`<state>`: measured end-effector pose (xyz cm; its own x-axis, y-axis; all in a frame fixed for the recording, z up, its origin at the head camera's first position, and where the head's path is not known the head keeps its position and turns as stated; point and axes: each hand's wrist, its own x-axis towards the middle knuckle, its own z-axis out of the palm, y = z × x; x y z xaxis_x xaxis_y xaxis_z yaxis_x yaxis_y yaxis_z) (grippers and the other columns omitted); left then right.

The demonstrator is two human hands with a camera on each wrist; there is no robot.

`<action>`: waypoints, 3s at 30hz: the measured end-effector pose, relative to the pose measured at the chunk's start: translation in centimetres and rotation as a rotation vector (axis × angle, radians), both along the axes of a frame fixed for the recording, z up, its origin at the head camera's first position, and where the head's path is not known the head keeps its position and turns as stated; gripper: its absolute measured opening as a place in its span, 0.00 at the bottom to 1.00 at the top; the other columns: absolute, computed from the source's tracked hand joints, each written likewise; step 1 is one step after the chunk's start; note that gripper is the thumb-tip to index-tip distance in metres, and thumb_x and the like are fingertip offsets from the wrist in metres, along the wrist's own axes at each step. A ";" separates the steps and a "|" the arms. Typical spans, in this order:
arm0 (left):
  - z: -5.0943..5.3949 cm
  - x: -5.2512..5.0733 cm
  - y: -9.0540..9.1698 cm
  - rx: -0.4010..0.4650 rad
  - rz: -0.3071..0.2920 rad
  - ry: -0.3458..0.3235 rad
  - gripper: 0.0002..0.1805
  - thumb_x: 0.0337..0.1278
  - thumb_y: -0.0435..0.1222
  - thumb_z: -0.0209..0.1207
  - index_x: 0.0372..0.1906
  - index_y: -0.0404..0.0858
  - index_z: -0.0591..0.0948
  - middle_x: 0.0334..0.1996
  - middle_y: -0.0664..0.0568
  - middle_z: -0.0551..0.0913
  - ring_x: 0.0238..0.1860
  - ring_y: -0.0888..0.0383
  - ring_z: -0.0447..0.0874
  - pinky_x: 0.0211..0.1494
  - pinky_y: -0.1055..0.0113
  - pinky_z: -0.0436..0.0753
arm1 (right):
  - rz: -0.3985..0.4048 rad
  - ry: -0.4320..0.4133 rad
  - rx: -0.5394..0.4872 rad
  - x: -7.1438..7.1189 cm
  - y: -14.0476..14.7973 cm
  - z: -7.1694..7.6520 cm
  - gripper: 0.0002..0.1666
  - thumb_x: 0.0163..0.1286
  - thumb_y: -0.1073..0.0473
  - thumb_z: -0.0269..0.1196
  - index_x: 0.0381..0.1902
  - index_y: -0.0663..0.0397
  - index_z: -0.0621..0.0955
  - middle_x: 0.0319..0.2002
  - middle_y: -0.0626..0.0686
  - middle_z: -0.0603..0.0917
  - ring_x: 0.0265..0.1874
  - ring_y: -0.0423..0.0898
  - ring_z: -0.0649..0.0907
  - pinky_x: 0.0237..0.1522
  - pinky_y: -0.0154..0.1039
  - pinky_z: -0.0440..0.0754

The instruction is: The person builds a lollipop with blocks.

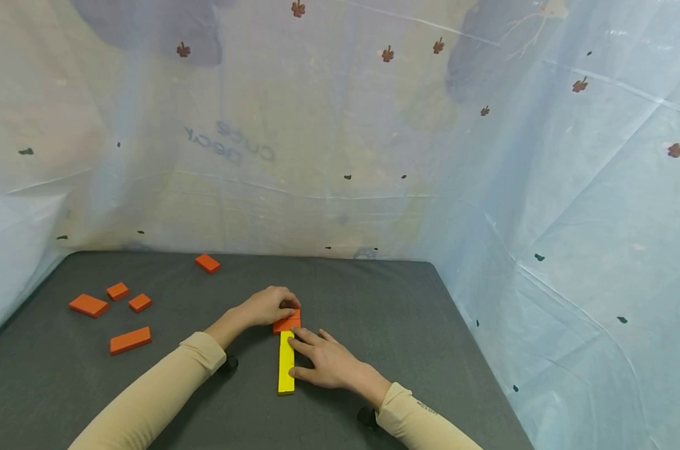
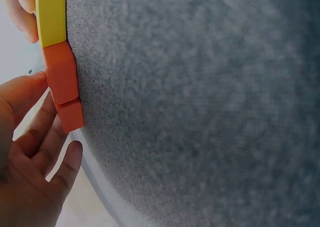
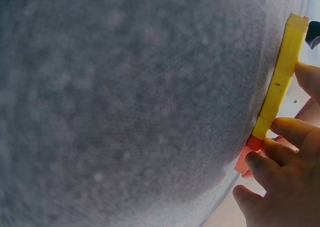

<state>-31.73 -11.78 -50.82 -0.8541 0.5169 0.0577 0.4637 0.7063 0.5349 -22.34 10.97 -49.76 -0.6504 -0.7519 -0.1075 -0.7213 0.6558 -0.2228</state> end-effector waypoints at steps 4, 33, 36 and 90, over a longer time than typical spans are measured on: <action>0.0 0.0 -0.1 0.010 0.002 -0.004 0.09 0.70 0.34 0.66 0.50 0.44 0.89 0.44 0.55 0.85 0.44 0.57 0.84 0.51 0.55 0.85 | -0.001 -0.001 0.000 0.0 0.0 -0.1 0.41 0.79 0.34 0.55 0.81 0.46 0.65 0.82 0.49 0.58 0.79 0.45 0.62 0.78 0.57 0.61; -0.6 -0.5 -1.2 0.066 -0.001 0.003 0.11 0.71 0.36 0.65 0.54 0.44 0.89 0.46 0.55 0.85 0.45 0.58 0.84 0.50 0.56 0.86 | -0.002 0.004 0.004 -0.1 0.1 -0.1 0.41 0.79 0.34 0.55 0.81 0.45 0.65 0.82 0.48 0.58 0.80 0.45 0.62 0.78 0.57 0.61; -0.2 -0.6 -2.2 0.097 0.037 0.033 0.13 0.71 0.37 0.65 0.56 0.41 0.87 0.49 0.53 0.85 0.47 0.55 0.85 0.51 0.54 0.86 | 0.000 0.014 0.006 -0.1 0.1 -0.1 0.41 0.79 0.34 0.55 0.81 0.45 0.65 0.82 0.48 0.58 0.79 0.46 0.62 0.78 0.57 0.61; 0.4 -4.2 -17.4 -0.194 0.494 0.058 0.35 0.76 0.46 0.58 0.77 0.32 0.67 0.73 0.23 0.61 0.68 0.21 0.63 0.61 0.27 0.71 | -0.010 -0.034 -0.004 -0.1 0.0 0.1 0.41 0.79 0.35 0.56 0.82 0.43 0.64 0.83 0.46 0.56 0.80 0.44 0.60 0.79 0.57 0.57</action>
